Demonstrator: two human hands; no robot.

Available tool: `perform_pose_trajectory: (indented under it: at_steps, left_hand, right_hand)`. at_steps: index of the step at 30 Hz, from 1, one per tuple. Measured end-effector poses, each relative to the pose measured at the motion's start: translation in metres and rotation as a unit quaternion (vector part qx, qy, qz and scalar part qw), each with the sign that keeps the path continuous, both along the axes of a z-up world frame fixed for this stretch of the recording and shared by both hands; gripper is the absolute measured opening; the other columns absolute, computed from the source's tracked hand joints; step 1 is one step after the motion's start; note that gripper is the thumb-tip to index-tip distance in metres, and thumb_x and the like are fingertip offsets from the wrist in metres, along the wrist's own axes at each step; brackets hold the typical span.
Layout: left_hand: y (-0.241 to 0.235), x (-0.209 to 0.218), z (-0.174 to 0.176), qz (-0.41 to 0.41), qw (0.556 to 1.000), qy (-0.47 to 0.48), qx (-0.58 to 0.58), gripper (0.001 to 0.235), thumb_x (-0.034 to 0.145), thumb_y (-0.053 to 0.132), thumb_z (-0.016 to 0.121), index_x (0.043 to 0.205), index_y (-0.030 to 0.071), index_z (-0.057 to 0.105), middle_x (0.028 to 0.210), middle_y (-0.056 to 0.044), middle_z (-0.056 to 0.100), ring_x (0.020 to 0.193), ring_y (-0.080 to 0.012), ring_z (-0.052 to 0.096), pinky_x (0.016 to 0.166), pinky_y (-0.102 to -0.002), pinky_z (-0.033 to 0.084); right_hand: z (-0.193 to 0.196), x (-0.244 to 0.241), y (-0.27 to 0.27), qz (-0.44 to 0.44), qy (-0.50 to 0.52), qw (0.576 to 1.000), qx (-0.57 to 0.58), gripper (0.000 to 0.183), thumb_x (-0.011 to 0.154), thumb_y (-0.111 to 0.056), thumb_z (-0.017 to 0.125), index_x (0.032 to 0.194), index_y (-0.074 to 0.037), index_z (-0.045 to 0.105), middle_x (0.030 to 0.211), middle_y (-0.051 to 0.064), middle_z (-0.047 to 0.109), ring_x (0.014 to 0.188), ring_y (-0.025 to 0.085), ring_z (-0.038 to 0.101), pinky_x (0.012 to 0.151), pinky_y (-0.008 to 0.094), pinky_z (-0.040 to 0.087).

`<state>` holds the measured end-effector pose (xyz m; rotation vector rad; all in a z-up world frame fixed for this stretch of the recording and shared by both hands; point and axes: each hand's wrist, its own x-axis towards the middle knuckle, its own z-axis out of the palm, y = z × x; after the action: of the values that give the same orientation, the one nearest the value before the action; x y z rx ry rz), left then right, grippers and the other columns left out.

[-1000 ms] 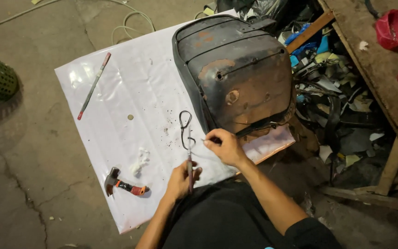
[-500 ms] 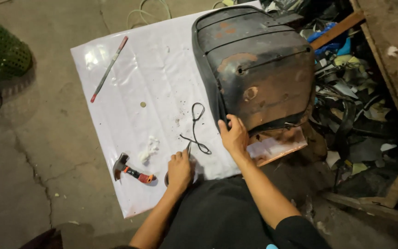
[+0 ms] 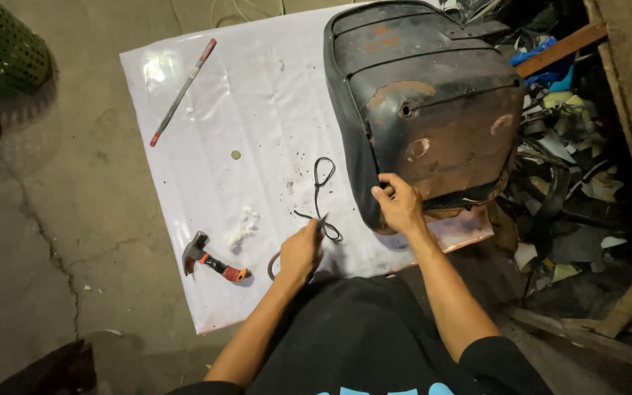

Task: The person removes a black leather cover from a car seat, flips the seat to expose the metal frame, and uses a rubber band to secure the cover to the underside. The person then flips the seat back and smooths the cover.

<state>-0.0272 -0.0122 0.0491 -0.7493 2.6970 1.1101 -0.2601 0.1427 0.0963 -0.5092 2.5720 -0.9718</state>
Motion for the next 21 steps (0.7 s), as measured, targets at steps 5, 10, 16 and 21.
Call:
perform_pose_trajectory:
  at_steps: [5, 10, 16, 21]
  left_hand:
    - [-0.008, -0.050, 0.082, -0.045, 0.997, 0.057, -0.039, 0.037, 0.109, 0.047, 0.041, 0.142, 0.033, 0.049, 0.087, -0.010, 0.075, 0.076, -0.0395, 0.077, 0.070, -0.053, 0.061]
    - [-0.013, -0.082, 0.088, -0.062, 0.989, 0.108, -0.080, 0.028, 0.106, 0.040, 0.047, 0.133, 0.034, 0.053, 0.080, -0.006, 0.071, 0.068, -0.0376, 0.075, 0.065, -0.051, 0.060]
    - [-0.013, -0.097, 0.095, -0.064, 0.978, 0.150, -0.126, 0.019, 0.105, 0.035, 0.050, 0.122, 0.032, 0.057, 0.078, -0.003, 0.067, 0.060, -0.0341, 0.073, 0.058, -0.047, 0.059]
    - [-0.017, -0.103, 0.113, -0.085, 0.982, 0.135, -0.100, 0.021, 0.104, 0.030, 0.050, 0.123, 0.030, 0.059, 0.080, -0.007, 0.070, 0.063, -0.0383, 0.074, 0.061, -0.050, 0.060]
  right_hand:
    - [0.030, 0.000, -0.014, 0.062, 0.043, 0.997, 0.022, 0.027, 0.091, -0.023, 0.077, 0.117, -0.018, 0.076, 0.093, 0.016, 0.079, 0.091, 0.038, 0.076, 0.073, 0.049, 0.062]
    - [0.013, -0.015, -0.006, 0.093, -0.012, 0.995, -0.025, 0.024, 0.091, -0.019, 0.076, 0.114, -0.013, 0.073, 0.090, 0.019, 0.077, 0.085, 0.038, 0.075, 0.073, 0.051, 0.060]
    - [0.008, -0.015, 0.001, 0.069, -0.092, 0.987, -0.112, 0.030, 0.090, -0.014, 0.077, 0.119, -0.011, 0.071, 0.081, 0.010, 0.074, 0.073, 0.021, 0.069, 0.069, 0.039, 0.059]
    - [0.016, -0.014, -0.003, 0.074, -0.076, 0.990, -0.093, 0.030, 0.090, -0.015, 0.078, 0.120, -0.013, 0.073, 0.081, 0.009, 0.076, 0.074, 0.022, 0.071, 0.067, 0.038, 0.061]
